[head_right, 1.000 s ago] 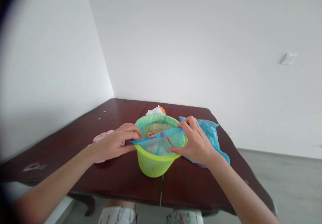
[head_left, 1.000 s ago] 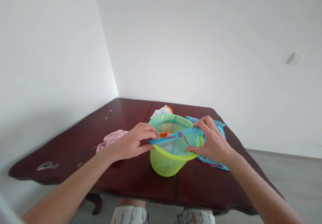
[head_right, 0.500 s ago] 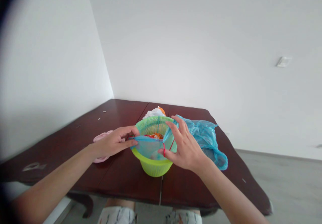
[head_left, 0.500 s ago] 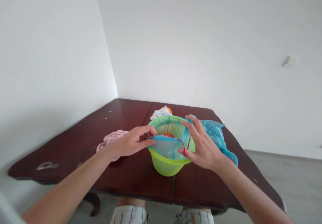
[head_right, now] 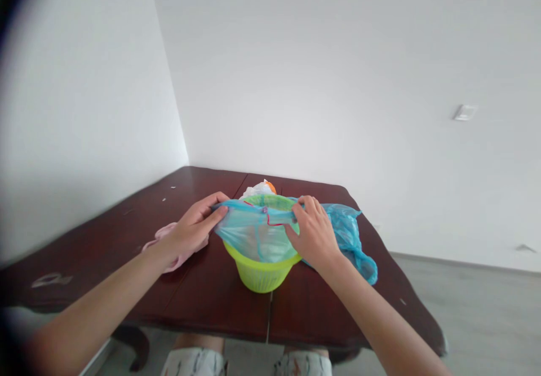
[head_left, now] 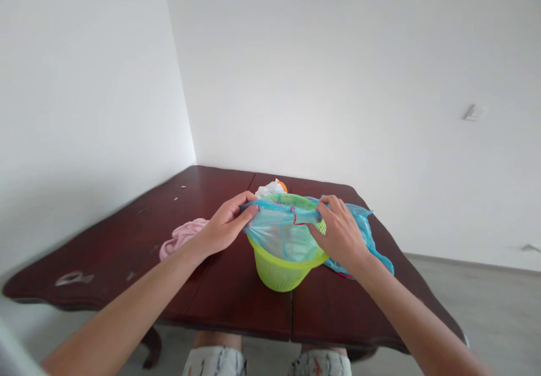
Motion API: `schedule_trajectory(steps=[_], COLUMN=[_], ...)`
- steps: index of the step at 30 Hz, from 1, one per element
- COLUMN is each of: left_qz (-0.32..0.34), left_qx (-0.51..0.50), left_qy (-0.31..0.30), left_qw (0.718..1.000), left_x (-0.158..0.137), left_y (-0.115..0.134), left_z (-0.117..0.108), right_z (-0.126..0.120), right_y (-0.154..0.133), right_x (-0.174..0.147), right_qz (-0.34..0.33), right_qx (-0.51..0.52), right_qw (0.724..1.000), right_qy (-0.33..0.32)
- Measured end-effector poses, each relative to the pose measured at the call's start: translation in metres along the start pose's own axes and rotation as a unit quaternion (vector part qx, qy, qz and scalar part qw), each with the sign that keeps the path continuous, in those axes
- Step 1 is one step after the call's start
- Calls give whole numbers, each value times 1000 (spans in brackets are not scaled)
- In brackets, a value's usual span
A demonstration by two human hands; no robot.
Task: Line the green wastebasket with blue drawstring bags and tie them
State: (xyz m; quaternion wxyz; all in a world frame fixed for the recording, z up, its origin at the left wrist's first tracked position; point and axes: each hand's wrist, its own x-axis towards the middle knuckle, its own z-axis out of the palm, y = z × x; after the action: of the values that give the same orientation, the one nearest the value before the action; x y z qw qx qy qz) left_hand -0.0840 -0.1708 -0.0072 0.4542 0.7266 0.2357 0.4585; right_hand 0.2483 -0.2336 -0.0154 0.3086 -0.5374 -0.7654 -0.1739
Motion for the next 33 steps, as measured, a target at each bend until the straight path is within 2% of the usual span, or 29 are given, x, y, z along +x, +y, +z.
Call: schedule_trajectory(steps=[3, 6, 8, 10, 12, 14, 16, 17, 20, 24, 28, 33], left_qz=[21, 41, 53, 66, 85, 111, 134, 139, 139, 166, 148, 93], left_qx=[20, 88, 173, 274, 354, 410, 454, 474, 523, 562, 548, 503], left_qy=[-17, -31, -28, -18, -4, 10, 31, 43, 80, 101, 76, -6], left_qw=[999, 995, 983, 959, 931, 905, 880, 869, 837, 804, 820, 859], left_x=[-1, -1, -3, -6, -11, -18, -23, -26, -29, -28, -29, -33], left_y=[8, 13, 17, 22, 27, 31, 34, 35, 41, 52, 55, 47], left_z=[1, -5, -14, -22, -28, -29, -27, -25, -16, -9, -20, -55], right_z=[2, 4, 4, 1, -3, -5, -3, 0, 12, 27, 35, 33], right_y=[17, 35, 47, 55, 58, 58, 56, 55, 53, 54, 66, 91], right_x=[8, 15, 17, 17, 12, 5, -1, -2, 6, 34, 57, 58], right_qz=[35, 111, 179, 224, 198, 113, 40, 25, 24, 26, 110, 225], right_qx=[11, 100, 195, 311, 385, 363, 289, 261, 237, 199, 207, 320], right_qw=[999, 988, 961, 922, 901, 921, 950, 958, 963, 973, 971, 918], right_qy=[13, 50, 73, 48, -18, -83, -112, -118, -127, -112, -43, 68])
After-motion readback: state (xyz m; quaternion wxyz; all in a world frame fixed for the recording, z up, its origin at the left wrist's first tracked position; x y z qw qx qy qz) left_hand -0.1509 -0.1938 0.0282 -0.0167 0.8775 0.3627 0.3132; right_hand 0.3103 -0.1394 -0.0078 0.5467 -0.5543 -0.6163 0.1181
